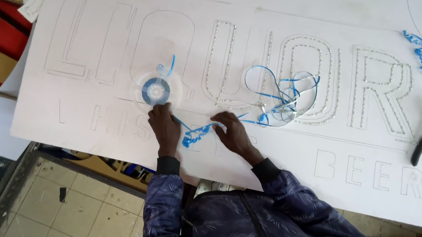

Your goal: The person is untangling and laying out blue LED strips onto a large white board that has a sign template printed on it.

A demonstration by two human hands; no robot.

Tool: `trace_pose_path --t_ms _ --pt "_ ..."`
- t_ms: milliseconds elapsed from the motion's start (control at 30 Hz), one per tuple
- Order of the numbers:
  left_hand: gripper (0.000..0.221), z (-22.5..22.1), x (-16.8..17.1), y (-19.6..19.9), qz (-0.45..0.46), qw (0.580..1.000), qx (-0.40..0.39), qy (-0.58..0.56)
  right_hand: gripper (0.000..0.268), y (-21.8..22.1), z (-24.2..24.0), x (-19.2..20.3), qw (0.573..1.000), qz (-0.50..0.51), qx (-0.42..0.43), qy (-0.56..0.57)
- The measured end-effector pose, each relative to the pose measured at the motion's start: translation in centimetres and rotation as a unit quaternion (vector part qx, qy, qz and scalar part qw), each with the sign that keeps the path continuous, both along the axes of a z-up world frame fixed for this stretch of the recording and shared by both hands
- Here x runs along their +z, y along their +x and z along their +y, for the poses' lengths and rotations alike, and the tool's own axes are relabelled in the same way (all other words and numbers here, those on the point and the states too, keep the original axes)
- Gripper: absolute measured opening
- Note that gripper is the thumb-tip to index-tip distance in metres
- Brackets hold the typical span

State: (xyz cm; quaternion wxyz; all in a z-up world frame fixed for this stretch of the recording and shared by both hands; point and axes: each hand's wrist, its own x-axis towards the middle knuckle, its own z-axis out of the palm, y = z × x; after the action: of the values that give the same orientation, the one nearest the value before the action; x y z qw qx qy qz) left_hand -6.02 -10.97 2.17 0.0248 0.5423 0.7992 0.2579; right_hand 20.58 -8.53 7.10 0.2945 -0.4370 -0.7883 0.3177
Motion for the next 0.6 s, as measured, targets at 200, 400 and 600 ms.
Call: trace_pose_path --t_ms 200,400,600 --pt "0.023 -0.5 1.6 5.1 -0.102 0.966 -0.138 0.195 0.041 -0.9 -0.5 0.1 0.96 0.177 0.005 -0.217" --pt "0.039 -0.8 4.1 14.6 -0.162 0.89 -0.36 0.227 0.039 5.7 1.4 -7.2 0.788 0.461 -0.134 -0.385" --pt "0.051 -2.2 5.4 13.4 -0.119 0.935 -0.277 0.189 0.015 21.4 4.8 -1.9 0.737 0.531 -0.222 -0.354"
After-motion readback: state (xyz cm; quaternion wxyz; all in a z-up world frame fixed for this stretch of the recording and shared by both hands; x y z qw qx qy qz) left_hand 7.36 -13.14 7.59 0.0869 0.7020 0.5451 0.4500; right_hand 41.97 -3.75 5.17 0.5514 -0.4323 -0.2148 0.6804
